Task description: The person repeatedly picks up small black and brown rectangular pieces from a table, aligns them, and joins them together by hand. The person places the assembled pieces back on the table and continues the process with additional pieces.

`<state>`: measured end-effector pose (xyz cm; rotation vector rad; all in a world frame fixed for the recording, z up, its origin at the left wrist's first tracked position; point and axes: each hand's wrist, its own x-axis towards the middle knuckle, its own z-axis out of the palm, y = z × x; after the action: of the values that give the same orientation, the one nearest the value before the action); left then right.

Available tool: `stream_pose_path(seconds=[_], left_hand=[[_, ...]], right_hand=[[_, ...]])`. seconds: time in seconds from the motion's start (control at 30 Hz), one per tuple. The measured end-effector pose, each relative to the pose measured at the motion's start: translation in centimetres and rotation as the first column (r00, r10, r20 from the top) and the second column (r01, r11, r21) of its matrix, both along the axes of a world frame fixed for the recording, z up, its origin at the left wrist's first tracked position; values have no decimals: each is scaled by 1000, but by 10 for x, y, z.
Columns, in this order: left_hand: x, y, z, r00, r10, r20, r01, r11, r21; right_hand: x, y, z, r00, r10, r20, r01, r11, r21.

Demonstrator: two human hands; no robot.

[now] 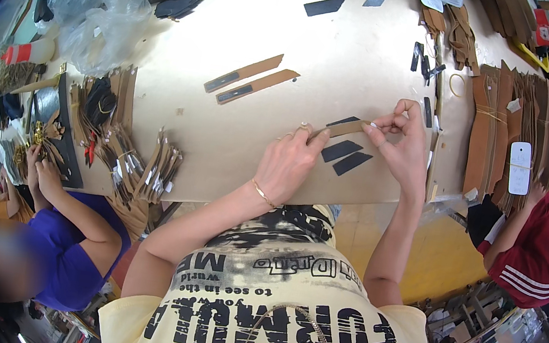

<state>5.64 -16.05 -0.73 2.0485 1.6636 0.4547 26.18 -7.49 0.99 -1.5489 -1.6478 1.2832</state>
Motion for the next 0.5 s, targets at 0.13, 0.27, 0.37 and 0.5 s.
stream_pose_path(seconds=[0.13, 0.27, 0.37, 0.5], left_hand=[[0, 0, 0, 1000, 0, -18, 0, 1000, -8], [0, 0, 1, 999, -3, -37, 3, 1000, -10], [1, -1, 2, 998, -9, -62, 9, 1000, -1], [2, -2, 2, 996, -9, -87, 10, 1000, 7]], right_hand=[[-2, 3, 2, 1000, -17, 26, 19, 998, -66], [-4, 6, 1, 1000, -30, 4, 30, 994, -103], [-5, 7, 0, 1000, -28, 11, 29, 994, -101], [-5, 9, 1, 999, 8, 47, -3, 992, -122]])
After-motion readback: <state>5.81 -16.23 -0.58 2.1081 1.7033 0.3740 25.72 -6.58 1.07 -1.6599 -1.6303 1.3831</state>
